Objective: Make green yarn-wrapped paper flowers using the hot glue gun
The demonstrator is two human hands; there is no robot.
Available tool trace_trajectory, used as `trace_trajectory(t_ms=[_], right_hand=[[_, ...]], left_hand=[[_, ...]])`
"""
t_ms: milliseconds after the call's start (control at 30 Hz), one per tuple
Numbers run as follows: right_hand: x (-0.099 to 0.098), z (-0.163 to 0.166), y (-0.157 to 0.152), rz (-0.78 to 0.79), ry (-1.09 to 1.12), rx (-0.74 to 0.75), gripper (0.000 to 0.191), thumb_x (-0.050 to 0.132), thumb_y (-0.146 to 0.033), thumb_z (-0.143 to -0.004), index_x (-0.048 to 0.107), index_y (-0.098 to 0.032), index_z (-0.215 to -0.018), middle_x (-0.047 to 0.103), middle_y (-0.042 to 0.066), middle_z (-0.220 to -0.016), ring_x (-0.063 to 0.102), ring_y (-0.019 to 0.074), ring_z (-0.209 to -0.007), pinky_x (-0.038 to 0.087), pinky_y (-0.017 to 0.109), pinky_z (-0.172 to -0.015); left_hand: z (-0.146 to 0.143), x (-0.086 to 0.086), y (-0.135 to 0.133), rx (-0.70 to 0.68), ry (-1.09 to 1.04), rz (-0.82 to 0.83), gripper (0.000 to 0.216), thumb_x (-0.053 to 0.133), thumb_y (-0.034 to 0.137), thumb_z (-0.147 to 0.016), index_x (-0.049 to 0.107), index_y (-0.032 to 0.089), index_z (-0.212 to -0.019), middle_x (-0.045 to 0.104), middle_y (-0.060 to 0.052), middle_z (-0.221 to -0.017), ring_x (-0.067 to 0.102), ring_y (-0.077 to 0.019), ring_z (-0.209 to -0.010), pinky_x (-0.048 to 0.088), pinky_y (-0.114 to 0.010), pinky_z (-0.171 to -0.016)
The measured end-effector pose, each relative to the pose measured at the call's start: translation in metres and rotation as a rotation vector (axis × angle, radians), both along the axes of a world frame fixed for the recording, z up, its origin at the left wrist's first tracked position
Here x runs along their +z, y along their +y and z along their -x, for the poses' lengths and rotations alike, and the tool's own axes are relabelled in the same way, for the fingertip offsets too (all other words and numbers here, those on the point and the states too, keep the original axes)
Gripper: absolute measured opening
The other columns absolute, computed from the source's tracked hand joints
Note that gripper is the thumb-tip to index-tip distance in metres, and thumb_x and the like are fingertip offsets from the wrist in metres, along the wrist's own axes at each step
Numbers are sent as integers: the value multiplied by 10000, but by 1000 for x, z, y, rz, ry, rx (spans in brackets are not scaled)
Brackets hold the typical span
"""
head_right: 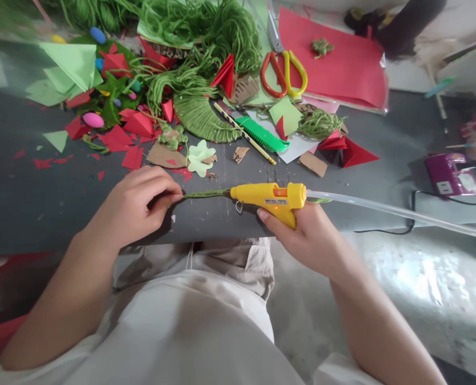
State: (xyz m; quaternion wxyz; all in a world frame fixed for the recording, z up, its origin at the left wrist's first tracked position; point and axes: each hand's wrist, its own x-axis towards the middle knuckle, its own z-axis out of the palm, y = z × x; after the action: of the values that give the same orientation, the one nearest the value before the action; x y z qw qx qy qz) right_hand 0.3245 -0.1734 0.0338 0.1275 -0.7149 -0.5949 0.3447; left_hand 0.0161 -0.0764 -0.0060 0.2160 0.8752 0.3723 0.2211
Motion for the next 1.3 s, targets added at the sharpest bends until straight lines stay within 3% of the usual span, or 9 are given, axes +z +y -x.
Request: trace_trajectory(t_ms=[567,1067,1300], right_hand=[[2,-7,-4,77,3,-96,583,586,-676,-919,451,-220,-582,441,-26,-456,370,93,-415,322,265,-399],[1,-10,-5,100,-15,-112,633,565,-737,-919,529,-199,-586,560,20,-514,453,110,-461,384,261,-428],[5,-9,-4,87,10,-125,672,575,-773,-894,516,-193,-561,528,12,-486,433,101,-442,369,259,-422]], left_hand=[[8,2,-3,34,61,-47,186,513,173,-985,653,203,-866,706,-58,-898,635,-220,-856,495,-365,-814],[13,1,-5,20,46,-80,186,500,169,-994,634,206,-870,695,-48,-876,637,-219,-822,503,-378,-782],[14,0,-5,15,28,-122,161,526,133,-978,638,197,-882,691,-45,-880,635,-207,-813,505,-369,-780]])
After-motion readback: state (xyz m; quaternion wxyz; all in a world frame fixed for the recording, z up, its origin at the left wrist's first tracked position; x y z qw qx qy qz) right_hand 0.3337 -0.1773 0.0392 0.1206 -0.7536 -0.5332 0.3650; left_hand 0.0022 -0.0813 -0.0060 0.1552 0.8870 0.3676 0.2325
